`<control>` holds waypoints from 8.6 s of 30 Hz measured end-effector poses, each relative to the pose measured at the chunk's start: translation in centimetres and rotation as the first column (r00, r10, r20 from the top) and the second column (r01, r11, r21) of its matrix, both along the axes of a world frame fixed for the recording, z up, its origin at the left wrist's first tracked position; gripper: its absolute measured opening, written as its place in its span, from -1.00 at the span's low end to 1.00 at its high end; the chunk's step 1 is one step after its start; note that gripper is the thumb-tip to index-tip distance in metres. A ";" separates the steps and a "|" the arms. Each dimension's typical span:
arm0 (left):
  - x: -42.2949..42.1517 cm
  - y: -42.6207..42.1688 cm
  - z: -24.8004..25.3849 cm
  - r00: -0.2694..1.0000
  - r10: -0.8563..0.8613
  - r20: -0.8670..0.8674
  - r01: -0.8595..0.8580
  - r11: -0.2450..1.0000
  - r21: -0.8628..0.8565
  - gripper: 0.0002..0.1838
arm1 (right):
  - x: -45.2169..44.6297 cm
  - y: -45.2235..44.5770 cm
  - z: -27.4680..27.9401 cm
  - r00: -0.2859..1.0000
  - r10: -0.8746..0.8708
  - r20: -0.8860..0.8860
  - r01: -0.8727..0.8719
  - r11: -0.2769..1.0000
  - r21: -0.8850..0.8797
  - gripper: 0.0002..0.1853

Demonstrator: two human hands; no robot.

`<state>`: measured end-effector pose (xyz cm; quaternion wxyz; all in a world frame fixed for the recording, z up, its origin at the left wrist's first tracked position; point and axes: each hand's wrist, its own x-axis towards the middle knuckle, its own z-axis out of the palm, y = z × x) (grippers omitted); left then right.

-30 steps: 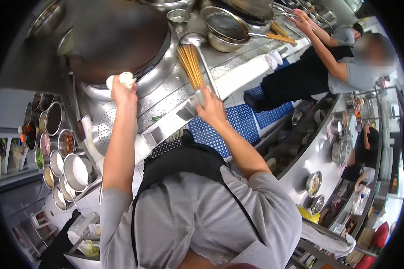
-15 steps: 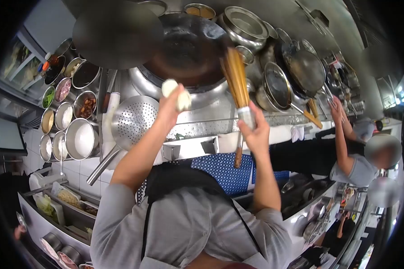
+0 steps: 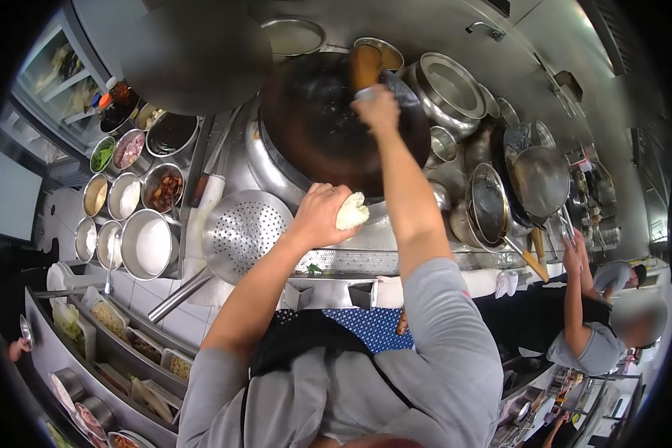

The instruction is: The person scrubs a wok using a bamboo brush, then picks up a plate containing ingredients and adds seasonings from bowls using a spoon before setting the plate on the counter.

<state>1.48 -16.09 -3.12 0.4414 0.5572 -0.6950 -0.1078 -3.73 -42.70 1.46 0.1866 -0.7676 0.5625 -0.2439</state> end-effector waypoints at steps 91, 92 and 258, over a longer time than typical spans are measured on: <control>-1.6 -0.7 0.2 1.000 0.011 0.017 -0.013 0.996 0.092 -0.50 | -16.7 2.6 9.0 0.654 0.348 -0.672 -0.255 0.937 0.238 -0.39; -1.7 -0.8 0.2 1.000 0.012 0.023 -0.013 0.998 0.060 -0.51 | -17.6 0.5 9.2 0.631 0.034 -0.775 -0.065 0.998 -0.010 -0.37; -17.3 20.0 -39.0 0.492 0.455 -0.742 0.822 -0.524 0.223 -0.69 | -17.5 63.8 -10.6 0.931 -0.344 -0.119 0.364 0.885 0.289 -0.61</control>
